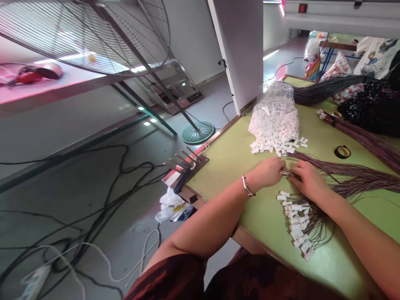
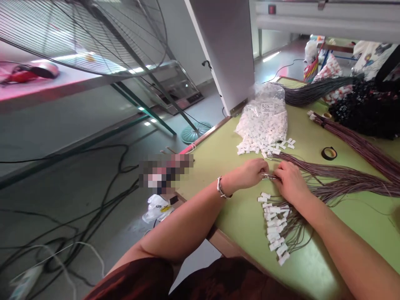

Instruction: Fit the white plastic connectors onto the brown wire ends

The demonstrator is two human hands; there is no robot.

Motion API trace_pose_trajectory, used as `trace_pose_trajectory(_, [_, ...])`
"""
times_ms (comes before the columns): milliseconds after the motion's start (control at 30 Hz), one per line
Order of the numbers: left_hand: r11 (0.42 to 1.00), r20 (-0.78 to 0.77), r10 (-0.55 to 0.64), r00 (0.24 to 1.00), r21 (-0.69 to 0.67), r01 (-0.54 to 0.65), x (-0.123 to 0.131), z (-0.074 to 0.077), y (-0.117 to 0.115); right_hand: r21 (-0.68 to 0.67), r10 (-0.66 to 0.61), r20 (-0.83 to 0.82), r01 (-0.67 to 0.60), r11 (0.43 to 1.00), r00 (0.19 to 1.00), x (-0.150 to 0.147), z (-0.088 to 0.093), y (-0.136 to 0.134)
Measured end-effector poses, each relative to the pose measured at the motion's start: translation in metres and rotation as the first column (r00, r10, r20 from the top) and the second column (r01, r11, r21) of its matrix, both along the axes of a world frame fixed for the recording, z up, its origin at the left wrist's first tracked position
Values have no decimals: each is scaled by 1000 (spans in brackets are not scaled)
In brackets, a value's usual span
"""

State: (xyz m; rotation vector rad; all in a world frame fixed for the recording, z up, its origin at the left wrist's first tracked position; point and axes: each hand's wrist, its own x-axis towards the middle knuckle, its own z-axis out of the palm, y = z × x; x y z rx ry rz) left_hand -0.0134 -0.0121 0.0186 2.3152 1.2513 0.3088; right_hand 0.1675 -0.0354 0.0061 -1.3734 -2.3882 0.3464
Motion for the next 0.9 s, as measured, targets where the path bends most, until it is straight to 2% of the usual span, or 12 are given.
trace_pose_trajectory(67, [1000,59,-2,998,-29,3,-8,6,5,37,39,-91,-36,999,995,-1,-5,1])
trace_pose_trajectory(133, [996,116,88,989,-43,-83,-22,14,12,25,32,-232,-27,999,972,-1,-6,1])
trace_pose_trajectory(167, [982,143,190,971,-54,-184,-31,17,16,3,-8,-313,9,1000,950,-1,-5,0])
trace_pose_trajectory(233, [887,121,455,882,27,-461,-49,21,26,-74,-143,-455,122,990,879,-1,-2,-1])
trace_pose_trajectory(267, [853,89,515,853,52,-520,-57,21,31,-127,-218,-509,178,976,833,-2,0,-1])
trace_pose_trajectory(333, [852,43,518,854,59,-520,-67,17,40,-241,-329,-584,229,943,742,-3,2,-1])
trace_pose_trajectory(467, [888,-31,457,889,80,-453,-62,1,45,-365,-396,-667,188,912,631,-6,2,0])
trace_pose_trajectory(567, [905,-81,419,905,114,-409,-53,-3,41,-383,-416,-682,191,904,602,-7,0,0])
trace_pose_trajectory(700, [915,-73,389,918,145,-377,-52,5,35,-369,-394,-681,175,913,618,-8,1,0])
trace_pose_trajectory(800, [880,92,476,875,-45,-474,-51,14,32,-402,-420,-675,175,899,606,-9,2,0])
trace_pose_trajectory(833, [870,184,488,853,-175,-460,-49,16,30,-416,-431,-675,173,893,598,-8,2,0])
trace_pose_trajectory(900, [838,390,499,774,-445,-317,-40,17,26,-444,-448,-681,159,882,579,-7,2,1])
